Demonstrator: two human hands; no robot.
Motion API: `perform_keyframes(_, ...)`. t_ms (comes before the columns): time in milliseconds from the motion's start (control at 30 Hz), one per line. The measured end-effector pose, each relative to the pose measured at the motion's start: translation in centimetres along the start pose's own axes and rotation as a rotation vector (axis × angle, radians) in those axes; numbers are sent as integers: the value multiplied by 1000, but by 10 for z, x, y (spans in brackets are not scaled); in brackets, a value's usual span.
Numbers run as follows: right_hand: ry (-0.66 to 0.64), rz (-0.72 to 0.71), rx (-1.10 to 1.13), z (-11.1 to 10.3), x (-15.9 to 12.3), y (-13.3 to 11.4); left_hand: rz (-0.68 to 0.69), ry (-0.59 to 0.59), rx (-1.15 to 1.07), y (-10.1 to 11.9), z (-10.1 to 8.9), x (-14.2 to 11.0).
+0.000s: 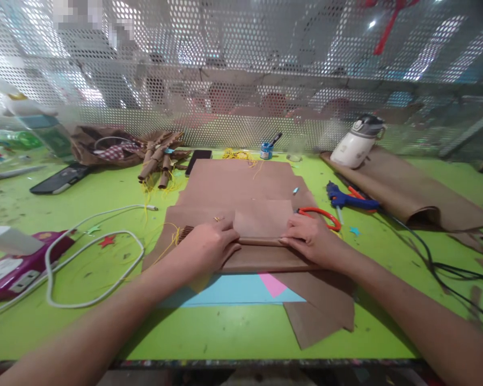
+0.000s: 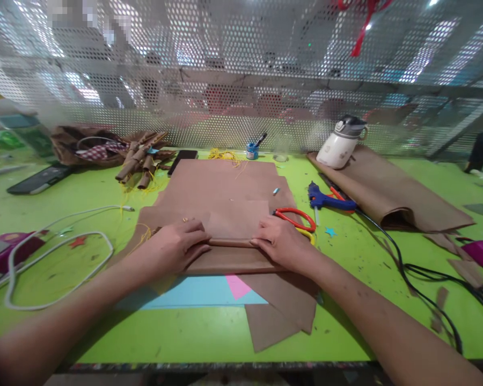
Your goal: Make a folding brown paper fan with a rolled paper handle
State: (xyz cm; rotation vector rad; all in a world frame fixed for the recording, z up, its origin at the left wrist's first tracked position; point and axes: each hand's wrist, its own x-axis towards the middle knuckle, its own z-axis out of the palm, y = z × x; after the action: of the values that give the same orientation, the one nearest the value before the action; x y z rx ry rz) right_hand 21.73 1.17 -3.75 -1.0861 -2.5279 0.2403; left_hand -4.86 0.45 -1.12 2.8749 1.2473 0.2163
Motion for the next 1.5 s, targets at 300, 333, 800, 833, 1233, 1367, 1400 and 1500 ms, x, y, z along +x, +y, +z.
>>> perform_keyframes(300,-107,-5,-41,-14,-6,-8,26,-18,-57,-8,7,-2)
perform_keyframes(333,-91,8,-44,-14,-6,-7,20,-27,-59,-8,7,-2)
perform_keyframes(800,-113,-23,-27,-14,-6,3,-3,12,-37,-4,7,0)
perform_keyframes(833,-134,-16,-18,-16,-7,3,5,10,-24,-4,7,0)
perform_keyframes(1233,-7,100,80,-15,-5,10,-1,11,73,-4,3,-2)
perform_keyframes(1367,-21,14,87,-13,-4,13,4,55,17,-5,6,0)
perform_keyframes(1400,-24,12,70,-12,-4,13,6,60,3,-6,6,0)
perform_keyframes(1500,-37,1,-27,-14,-5,10,25,55,-31,-8,8,2)
